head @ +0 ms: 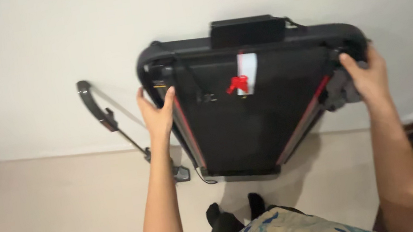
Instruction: The person lifts a folded treadmill and positions it upright against a wall. They then use a gray cloth to wipe the treadmill's frame, console, and running belt, cleaning various surfaces.
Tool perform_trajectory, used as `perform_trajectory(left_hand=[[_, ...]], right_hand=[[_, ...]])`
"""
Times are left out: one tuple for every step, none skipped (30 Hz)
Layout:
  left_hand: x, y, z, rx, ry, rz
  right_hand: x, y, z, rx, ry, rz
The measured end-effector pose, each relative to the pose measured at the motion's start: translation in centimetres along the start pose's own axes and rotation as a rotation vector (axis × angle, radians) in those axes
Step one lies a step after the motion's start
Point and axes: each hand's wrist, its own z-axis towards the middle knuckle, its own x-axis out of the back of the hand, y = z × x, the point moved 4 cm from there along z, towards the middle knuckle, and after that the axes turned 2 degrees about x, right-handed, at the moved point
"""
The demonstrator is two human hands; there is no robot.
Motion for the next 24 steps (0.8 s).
perform_trajectory(left_hand=[[-0.1, -0.5, 1.2, 0.017, -0.008, -0.071], [-0.5, -1.0, 1.9, 0.036, -0.021, -0.149], [-0.6, -1.7, 2.6, 0.054, -0.034, -0.228], [-0.8, -2.3, 3.3, 0.079, -0.052, -0.278], [-1.0, -2.9, 4.0, 0.103, -0.069, -0.329], [-1.2, -3.5, 4.5, 0.125, -0.093, -0.38], [-1.3, -4.2, 4.8, 0.132, -0.097, -0.389], [-1.6, -4.8, 5.3, 0.135, -0.105, -0.403], [-1.9, -5.2, 5.8, 0.138, -0.112, -0.417], [-2.0, -5.7, 6.1, 0.141, -0.126, -0.401], [-2.0, -6.0, 6.1, 0.144, -0.14, -0.385], [-2.1, -6.2, 6.2, 0.148, -0.158, -0.365], [-2.4, -6.1, 6.4, 0.119, -0.174, -0.412], [-2.7, -6.2, 6.5, 0.095, -0.194, -0.456], [-2.9, -6.2, 6.6, 0.072, -0.213, -0.501], [-3.0, -6.5, 6.7, 0.094, -0.214, -0.481], [-3.0, -6.8, 6.9, 0.116, -0.215, -0.462], [-3.0, -7.1, 7.0, 0.136, -0.214, -0.442], [-3.2, -7.4, 6.9, 0.151, -0.218, -0.472], [-3.2, -7.7, 6.8, 0.166, -0.222, -0.501], [-3.2, -7.8, 6.9, 0.182, -0.226, -0.529], [-3.2, -7.9, 7.2, 0.188, -0.243, -0.506], [-3.1, -7.9, 7.6, 0.192, -0.26, -0.482], [-3.1, -7.5, 7.9, 0.194, -0.279, -0.458]], right_hand=[[0.0, 0.3, 0.3, -0.058, -0.018, 0.014], [0.2, 0.6, 0.2, -0.117, -0.035, 0.017], [0.0, 0.4, 0.1, -0.08, -0.054, 0.018], [0.1, 0.2, -0.1, -0.044, -0.064, 0.018], [0.0, 0.0, -0.2, -0.009, -0.074, 0.018], [-0.2, -0.1, -0.4, -0.02, -0.077, 0.022], [-0.3, -0.3, -0.4, -0.031, -0.081, 0.026], [-0.1, -0.4, -0.3, -0.039, -0.079, 0.027], [-0.3, -0.6, -0.4, -0.027, -0.069, 0.019], [-0.6, -0.7, -0.6, -0.017, -0.055, 0.009], [-0.6, -0.9, -0.5, -0.006, -0.042, -0.001], [-0.4, -1.2, -0.6, 0.016, -0.042, -0.006], [-0.6, -1.4, -0.5, 0.039, -0.042, -0.012], [-0.7, -1.4, -0.6, 0.055, -0.043, -0.018], [-0.8, -1.4, -0.7, 0.053, -0.039, -0.034], [-0.9, -1.6, -0.5, 0.058, -0.036, -0.053], [-0.9, -1.9, -0.5, 0.063, -0.033, -0.072], [-0.8, -2.0, -0.4, 0.046, -0.029, -0.091], [-0.8, -2.1, -0.4, 0.029, -0.026, -0.11], [-0.8, -2.2, -0.5, 0.011, -0.022, -0.128], [-0.8, -2.3, -0.4, 0.0, -0.012, -0.139], [-0.9, -2.2, -0.3, -0.012, -0.004, -0.15], [-0.9, -2.0, -0.3, -0.024, 0.005, -0.161], [-1.0, -2.1, -0.3, 0.016, -0.007, -0.133]])
